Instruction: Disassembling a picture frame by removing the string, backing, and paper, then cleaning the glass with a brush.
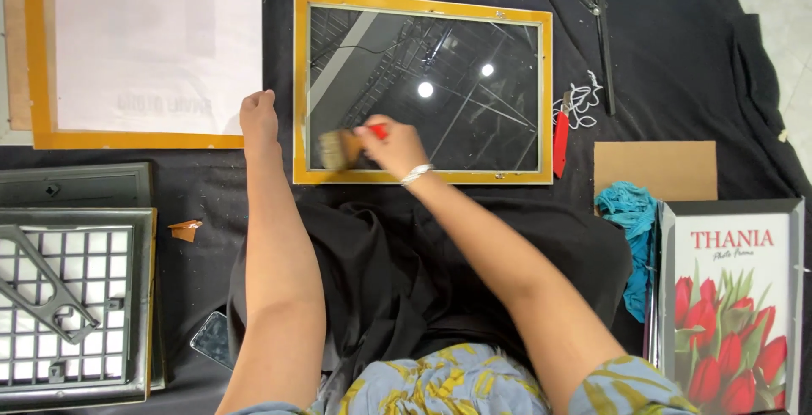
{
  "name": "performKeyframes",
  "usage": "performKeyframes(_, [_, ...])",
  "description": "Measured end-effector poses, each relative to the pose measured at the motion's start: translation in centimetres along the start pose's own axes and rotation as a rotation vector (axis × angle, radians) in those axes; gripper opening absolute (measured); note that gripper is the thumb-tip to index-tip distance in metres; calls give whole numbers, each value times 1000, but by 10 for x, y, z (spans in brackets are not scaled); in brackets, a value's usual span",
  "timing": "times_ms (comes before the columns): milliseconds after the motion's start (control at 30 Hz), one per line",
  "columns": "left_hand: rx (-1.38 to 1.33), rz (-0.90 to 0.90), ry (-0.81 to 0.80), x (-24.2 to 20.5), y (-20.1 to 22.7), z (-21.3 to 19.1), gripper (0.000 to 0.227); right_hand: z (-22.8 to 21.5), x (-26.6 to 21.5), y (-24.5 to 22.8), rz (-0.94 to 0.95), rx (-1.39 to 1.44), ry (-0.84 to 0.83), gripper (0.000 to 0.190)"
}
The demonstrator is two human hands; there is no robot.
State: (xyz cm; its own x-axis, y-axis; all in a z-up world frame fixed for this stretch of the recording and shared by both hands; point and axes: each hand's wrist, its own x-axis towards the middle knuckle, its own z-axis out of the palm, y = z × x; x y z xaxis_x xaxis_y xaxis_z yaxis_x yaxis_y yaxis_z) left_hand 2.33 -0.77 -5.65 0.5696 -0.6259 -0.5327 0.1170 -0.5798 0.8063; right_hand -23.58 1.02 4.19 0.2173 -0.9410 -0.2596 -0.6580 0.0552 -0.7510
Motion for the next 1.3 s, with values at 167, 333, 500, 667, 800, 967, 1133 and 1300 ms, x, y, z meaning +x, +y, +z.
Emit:
performKeyframes(167, [58, 36, 77, 9, -13, 7, 44, -108, -17, 61, 241, 338, 44, 36])
performKeyframes(333, [90, 52, 53, -8, -1, 5, 45, -208, -34, 173, 312, 228, 208, 34])
performKeyframes(500, [131, 69, 58, 4, -13, 10, 44, -254, -37, 244, 362, -922, 402, 31])
performKeyframes(667, [177, 68, 64, 10, -19, 6, 43, -247, -24, 238, 344, -710, 360, 27])
performKeyframes(800, [180, 69, 68, 8, -16, 5, 44, -242, -33, 189, 242, -793, 522, 20])
performKeyframes(967, [209, 50, 74, 10, -16, 9, 42, -242, -19, 200, 319, -749, 445, 24])
performKeyframes(1133, [207, 68, 54, 2, -10, 9, 43, -220, -23, 177, 143, -910, 574, 16])
performKeyframes(1300, [194, 62, 61, 11, -15, 13, 43, -168, -7, 178, 188, -1013, 459, 21])
